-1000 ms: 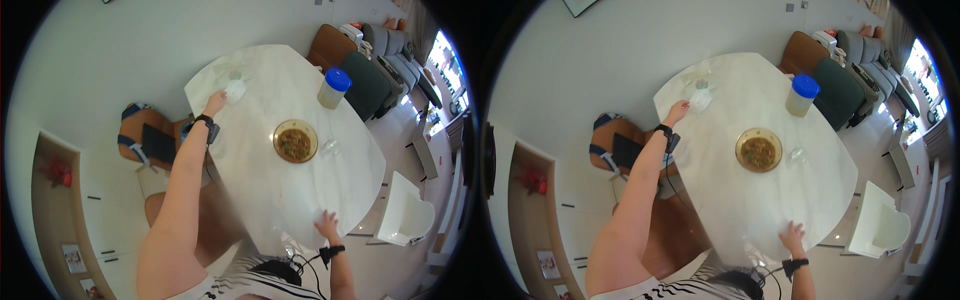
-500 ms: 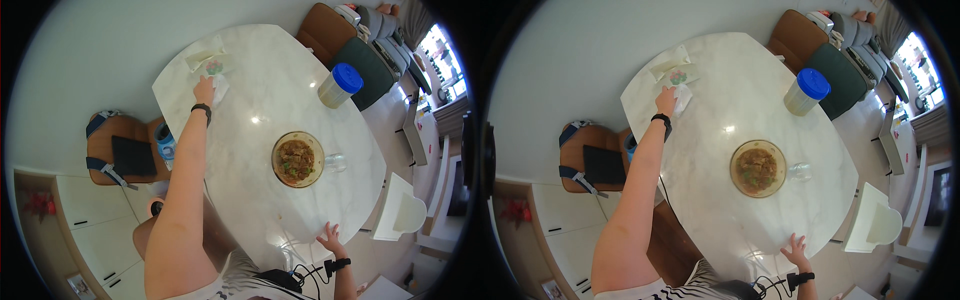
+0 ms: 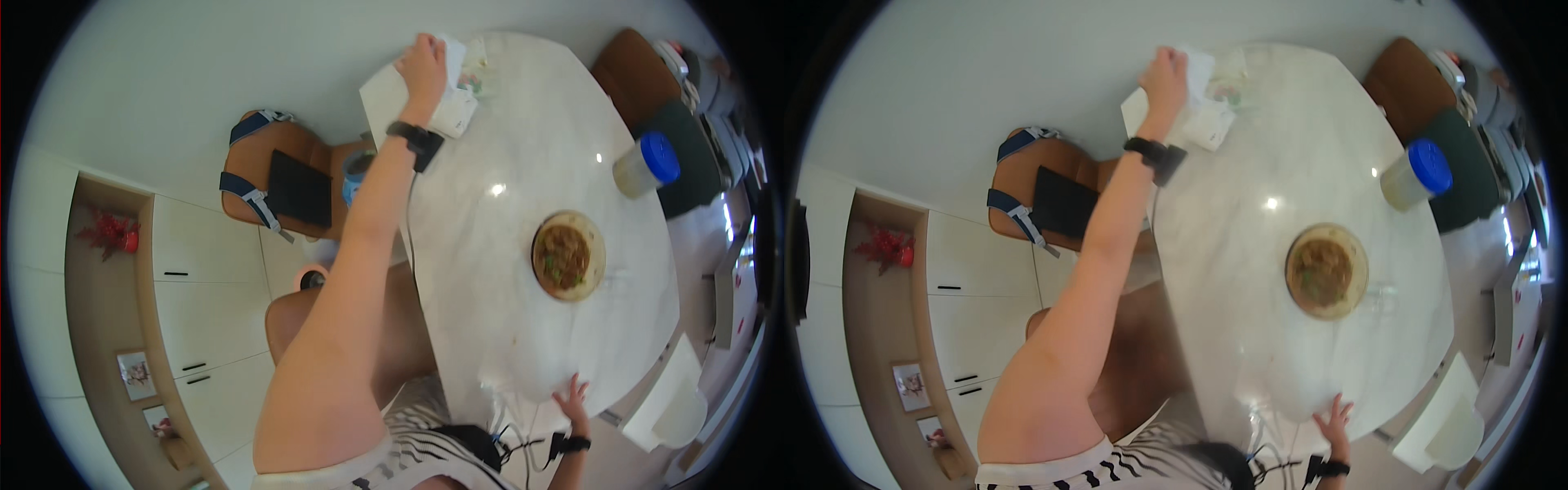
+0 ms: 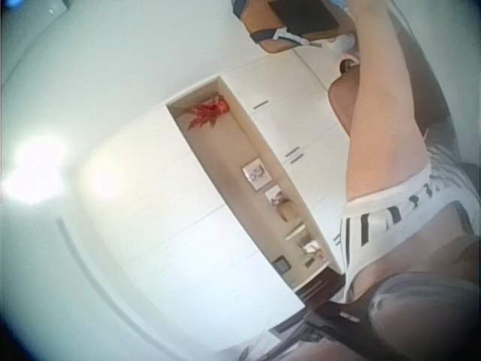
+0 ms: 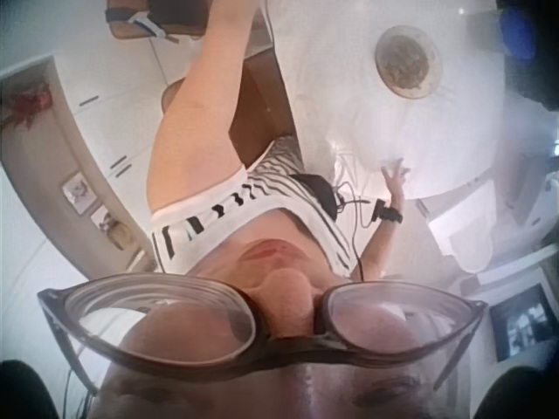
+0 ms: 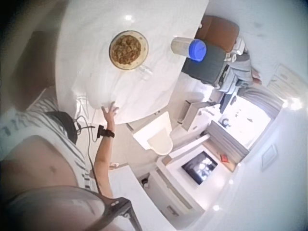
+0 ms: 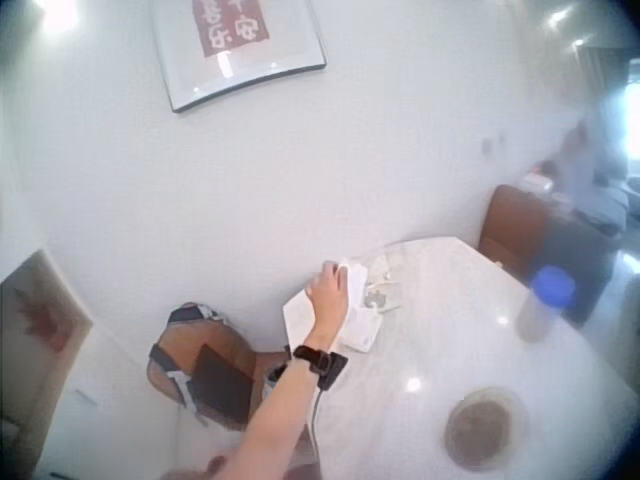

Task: Picking up various small items from a couch, table, and floor and placing them into a cabinet.

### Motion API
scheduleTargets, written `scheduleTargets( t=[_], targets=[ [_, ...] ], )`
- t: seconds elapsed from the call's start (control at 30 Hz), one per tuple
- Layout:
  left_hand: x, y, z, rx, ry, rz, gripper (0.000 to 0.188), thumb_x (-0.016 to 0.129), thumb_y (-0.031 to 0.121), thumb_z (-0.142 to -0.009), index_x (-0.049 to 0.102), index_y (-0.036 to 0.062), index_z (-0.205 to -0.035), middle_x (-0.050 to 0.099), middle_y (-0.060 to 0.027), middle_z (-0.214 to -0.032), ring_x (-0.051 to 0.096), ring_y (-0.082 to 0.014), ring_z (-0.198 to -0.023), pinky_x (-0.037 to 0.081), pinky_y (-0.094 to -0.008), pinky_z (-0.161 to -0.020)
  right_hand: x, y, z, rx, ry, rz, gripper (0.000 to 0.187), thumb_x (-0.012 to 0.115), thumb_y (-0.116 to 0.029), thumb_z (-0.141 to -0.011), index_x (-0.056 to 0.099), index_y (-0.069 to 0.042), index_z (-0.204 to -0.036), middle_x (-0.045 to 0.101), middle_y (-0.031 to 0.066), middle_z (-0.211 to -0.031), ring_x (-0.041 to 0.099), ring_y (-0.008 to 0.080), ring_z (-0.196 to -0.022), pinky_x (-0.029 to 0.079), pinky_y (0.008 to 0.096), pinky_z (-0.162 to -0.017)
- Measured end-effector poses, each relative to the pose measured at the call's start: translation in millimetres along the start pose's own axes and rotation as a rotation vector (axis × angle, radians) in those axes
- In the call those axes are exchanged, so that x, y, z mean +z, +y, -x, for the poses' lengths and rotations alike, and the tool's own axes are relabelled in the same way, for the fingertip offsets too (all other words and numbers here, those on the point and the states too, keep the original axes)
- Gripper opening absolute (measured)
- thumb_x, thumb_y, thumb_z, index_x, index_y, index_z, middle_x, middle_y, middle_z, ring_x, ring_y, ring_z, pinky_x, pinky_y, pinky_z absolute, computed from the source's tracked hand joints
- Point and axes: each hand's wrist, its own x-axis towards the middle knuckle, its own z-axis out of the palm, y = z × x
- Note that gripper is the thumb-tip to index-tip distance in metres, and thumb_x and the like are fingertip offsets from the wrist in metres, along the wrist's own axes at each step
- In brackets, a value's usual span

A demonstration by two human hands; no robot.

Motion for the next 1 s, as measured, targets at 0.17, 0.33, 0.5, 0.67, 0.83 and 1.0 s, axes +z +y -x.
scheduleTargets(
  t=[0.17,0.33,0.5,0.67,0.83,1.0],
  targets=[
    [-85,39,66,0.032,-0.207,0.595,0.023,0.044,0.025,-0.090,0.044,0.0018,-0.092,0.058,-0.0153,-0.074,0.057,-0.0343,-0.067,0.044,-0.0371,-0.059,-9,-13,-17,-0.111,0.059,0.027,0.098,0.064,-0.050,-0.070,0.006,-0.010,-0.139,0.010,0.0371,-0.134,0.003,0.0514,-0.126,0.015,0.0613,-0.097],
    [-113,75,315,0.089,-0.888,0.362,0.027,0.042,0.015,-0.089,0.043,0.0010,-0.111,0.052,-0.0240,-0.102,0.048,-0.0381,-0.100,0.037,-0.0439,-0.089,-24,-53,4,0.022,0.046,0.071,0.093,0.058,-0.054,-0.073,0.006,-0.015,-0.139,0.003,0.0419,-0.131,0.004,0.0516,-0.126,0.014,0.0526,-0.102],
    [-134,132,464,0.110,-0.955,0.288,0.044,0.047,0.011,-0.083,0.036,-0.0023,-0.124,0.039,-0.0251,-0.125,0.035,-0.0383,-0.119,0.029,-0.0413,-0.100,-20,-47,16,0.001,0.068,0.108,0.090,0.057,-0.052,-0.074,0.008,-0.016,-0.139,0.003,0.0407,-0.132,0.007,0.0518,-0.126,0.014,0.0528,-0.101],
    [-180,198,506,0.023,-1.023,0.250,0.061,0.056,0.015,-0.076,0.030,-0.0053,-0.127,0.038,-0.0252,-0.126,0.037,-0.0367,-0.118,0.033,-0.0401,-0.096,-29,-42,26,-0.082,0.033,0.177,0.086,0.054,-0.053,-0.075,0.012,-0.013,-0.139,0.004,0.0393,-0.133,0.012,0.0518,-0.125,0.014,0.0525,-0.102],
    [-204,224,525,0.108,-0.924,0.133,0.069,0.060,0.021,-0.073,0.026,-0.0043,-0.128,0.037,-0.0237,-0.127,0.041,-0.0343,-0.115,0.037,-0.0389,-0.092,-33,-16,28,-0.236,-0.049,0.088,0.080,0.052,-0.051,-0.077,0.021,-0.007,-0.136,0.007,0.0368,-0.135,0.005,0.0448,-0.129,0.010,0.0510,-0.104],
    [-149,189,479,-0.012,-0.812,0.021,0.065,0.056,0.024,-0.077,0.028,-0.0075,-0.127,0.035,-0.0270,-0.129,0.032,-0.0380,-0.121,0.028,-0.0407,-0.100,-29,-28,33,-0.213,-0.027,0.216,0.080,0.052,-0.052,-0.077,0.021,-0.008,-0.136,0.005,0.0335,-0.137,0.006,0.0508,-0.126,0.012,0.0510,-0.103]
  ],
)
